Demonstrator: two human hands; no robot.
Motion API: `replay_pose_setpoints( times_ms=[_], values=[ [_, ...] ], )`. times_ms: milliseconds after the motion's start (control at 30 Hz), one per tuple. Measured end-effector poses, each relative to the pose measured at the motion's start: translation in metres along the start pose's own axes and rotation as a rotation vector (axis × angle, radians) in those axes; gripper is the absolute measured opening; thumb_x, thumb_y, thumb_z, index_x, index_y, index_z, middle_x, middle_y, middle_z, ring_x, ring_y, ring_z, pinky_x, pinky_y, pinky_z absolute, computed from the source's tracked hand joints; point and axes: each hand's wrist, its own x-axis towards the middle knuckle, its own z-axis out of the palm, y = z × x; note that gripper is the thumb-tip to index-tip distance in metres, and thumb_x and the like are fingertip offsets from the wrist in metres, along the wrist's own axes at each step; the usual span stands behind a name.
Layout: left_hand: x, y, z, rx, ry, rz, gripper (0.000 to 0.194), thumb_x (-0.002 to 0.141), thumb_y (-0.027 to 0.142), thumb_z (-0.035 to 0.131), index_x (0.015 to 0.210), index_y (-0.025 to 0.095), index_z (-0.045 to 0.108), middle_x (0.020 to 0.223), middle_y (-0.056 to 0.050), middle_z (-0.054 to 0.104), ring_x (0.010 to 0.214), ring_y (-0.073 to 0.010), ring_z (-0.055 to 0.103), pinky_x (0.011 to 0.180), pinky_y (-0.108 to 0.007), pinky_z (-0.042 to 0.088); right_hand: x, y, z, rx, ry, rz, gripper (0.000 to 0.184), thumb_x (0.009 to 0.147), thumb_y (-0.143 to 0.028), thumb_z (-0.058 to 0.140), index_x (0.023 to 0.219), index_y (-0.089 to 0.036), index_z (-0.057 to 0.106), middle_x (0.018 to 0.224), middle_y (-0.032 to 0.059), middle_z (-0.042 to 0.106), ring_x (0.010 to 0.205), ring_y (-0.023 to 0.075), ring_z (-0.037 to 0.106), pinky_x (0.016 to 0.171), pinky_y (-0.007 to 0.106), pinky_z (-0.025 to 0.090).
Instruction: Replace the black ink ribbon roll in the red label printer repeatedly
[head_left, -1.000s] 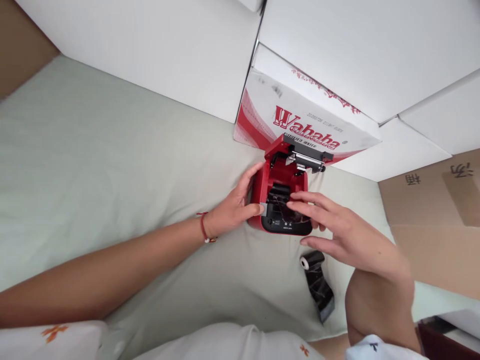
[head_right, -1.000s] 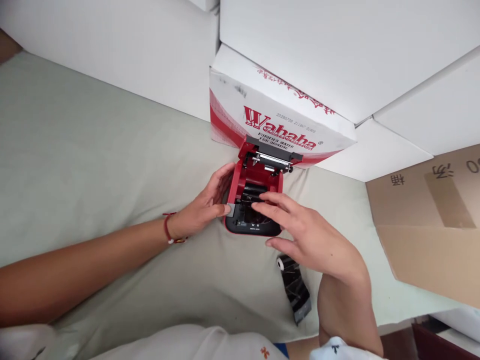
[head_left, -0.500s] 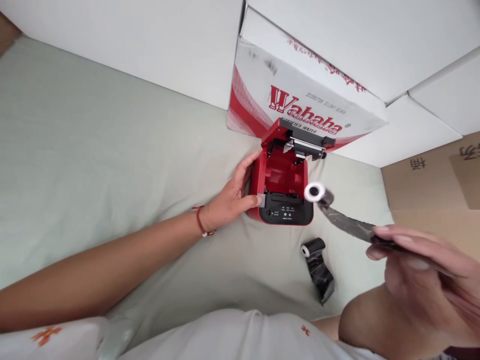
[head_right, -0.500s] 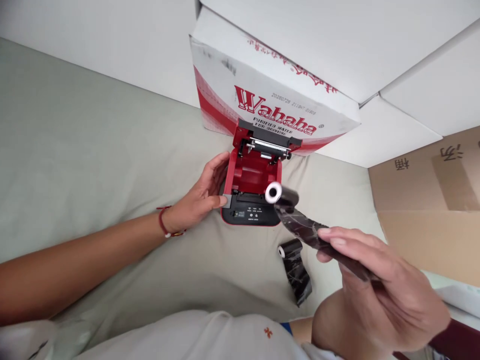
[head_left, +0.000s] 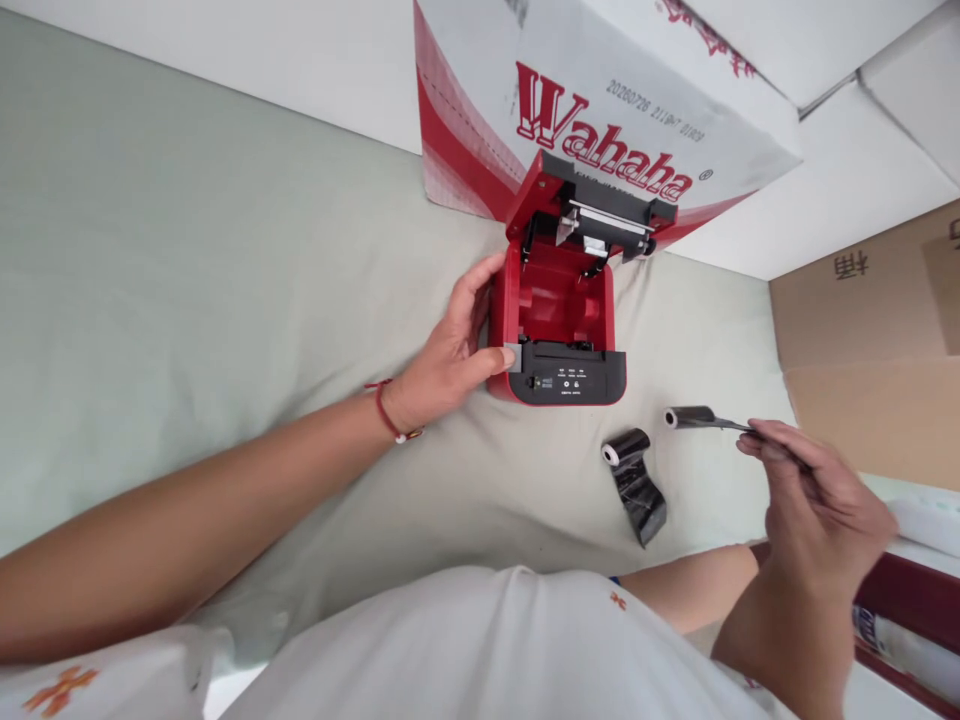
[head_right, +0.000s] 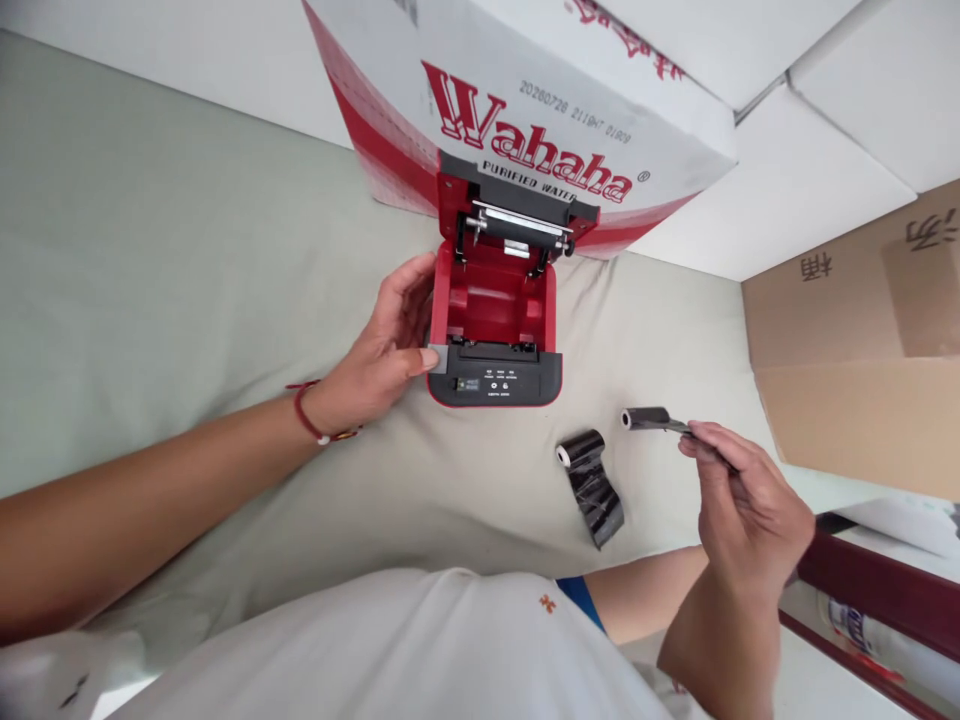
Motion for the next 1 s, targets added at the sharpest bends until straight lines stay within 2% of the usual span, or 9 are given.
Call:
replay_pose_setpoints(
  times_ms=[67,133,200,267,333,467,600,833,1000],
  values=[
    [-0.001,0.000,0.001,-0.001,0.012,0.006,0.096,0.089,0.066,0.086,0.169,0.040,0.040,0.187,-0.001,0.034,0.178,-0.0420,0.018,0.148,-0.062,0.020,-0.002,0.009,-0.011,-0.067,-0.125,-0.051,0.017,0.103,-0.034,0.075,0.116,-0.033,0.086,0.118,0.0053,0.086,0.111,0.0310,0.083,0.107,0.054,0.068],
    [-0.001,-0.001,0.002,-0.005,0.021,0.005,0.096,0.088,0.066,0.086,0.169,0.041,0.041,0.186,0.001,0.034,0.178,-0.0417,0.017,0.148,-0.061,0.020,-0.002,0.012,-0.026,-0.111,-0.444,-0.074,0.021,0.103,-0.036,0.075,0.120,-0.033,0.087,0.123,0.0057,0.087,0.108,0.0281,0.085,0.097,0.045,0.072],
    [-0.002,-0.001,0.003,-0.007,0.023,0.001,0.095,0.088,0.067,0.086,0.169,0.042,0.041,0.186,0.002,0.035,0.179,-0.0411,0.016,0.149,-0.060,0.019,0.001,0.009,-0.039,-0.080,-0.813,-0.036,0.032,0.102,-0.040,0.076,0.132,-0.033,0.084,0.131,0.0069,0.086,0.083,0.0215,0.084,0.073,0.033,0.072],
    [-0.002,-0.002,0.003,-0.008,0.022,0.000,0.094,0.089,0.067,0.085,0.169,0.044,0.040,0.186,0.004,0.035,0.179,-0.0402,0.016,0.149,-0.059,0.018,0.007,0.003,-0.044,-0.044,-1.020,0.015,0.041,0.100,-0.043,0.079,0.140,-0.034,0.081,0.128,0.0063,0.087,0.058,0.0138,0.072,0.053,0.027,0.064],
    [-0.002,-0.003,0.002,-0.004,0.019,0.003,0.094,0.090,0.067,0.083,0.169,0.045,0.039,0.187,0.004,0.034,0.179,-0.0399,0.017,0.149,-0.059,0.019,0.013,-0.003,-0.037,-0.051,-0.914,0.010,0.035,0.102,-0.043,0.078,0.135,-0.034,0.082,0.118,0.0046,0.087,0.053,0.0113,0.065,0.051,0.025,0.059],
    [-0.003,-0.002,0.002,0.000,0.020,0.003,0.095,0.090,0.066,0.083,0.170,0.043,0.038,0.186,0.003,0.034,0.177,-0.0411,0.021,0.147,-0.061,0.023,0.020,-0.005,0.004,-0.082,-0.541,-0.166,0.019,0.106,-0.035,0.072,0.120,-0.028,0.083,0.124,0.0088,0.084,0.079,0.0162,0.077,0.067,0.029,0.064],
    [-0.002,-0.003,0.001,-0.006,0.004,0.026,0.090,0.093,0.061,0.082,0.170,0.039,0.040,0.185,-0.001,0.037,0.175,-0.0411,0.028,0.146,-0.060,0.028,0.021,0.001,0.042,-0.127,-0.644,-0.308,0.025,0.110,-0.027,0.062,0.126,-0.026,0.081,0.134,0.0113,0.081,0.112,0.0239,0.082,0.080,0.035,0.070],
    [0.000,-0.015,-0.007,0.077,-0.049,0.126,0.094,0.095,0.064,0.081,0.172,0.038,0.034,0.185,-0.007,0.036,0.171,-0.0397,0.037,0.142,-0.062,0.038,0.037,0.004,0.059,-0.158,-0.838,-0.415,0.033,0.108,-0.023,0.059,0.135,-0.024,0.077,0.137,0.0153,0.078,0.119,0.0302,0.081,0.099,0.050,0.071],
    [0.000,-0.016,-0.008,0.148,-0.045,0.148,0.093,0.098,0.067,0.076,0.173,0.036,0.031,0.185,-0.010,0.036,0.171,-0.0387,0.040,0.140,-0.061,0.042,0.055,-0.030,0.040,-0.025,-0.855,-0.512,0.029,0.108,-0.024,0.064,0.135,-0.026,0.074,0.118,0.0108,0.079,0.094,0.0227,0.082,0.077,0.036,0.070]
  ],
)
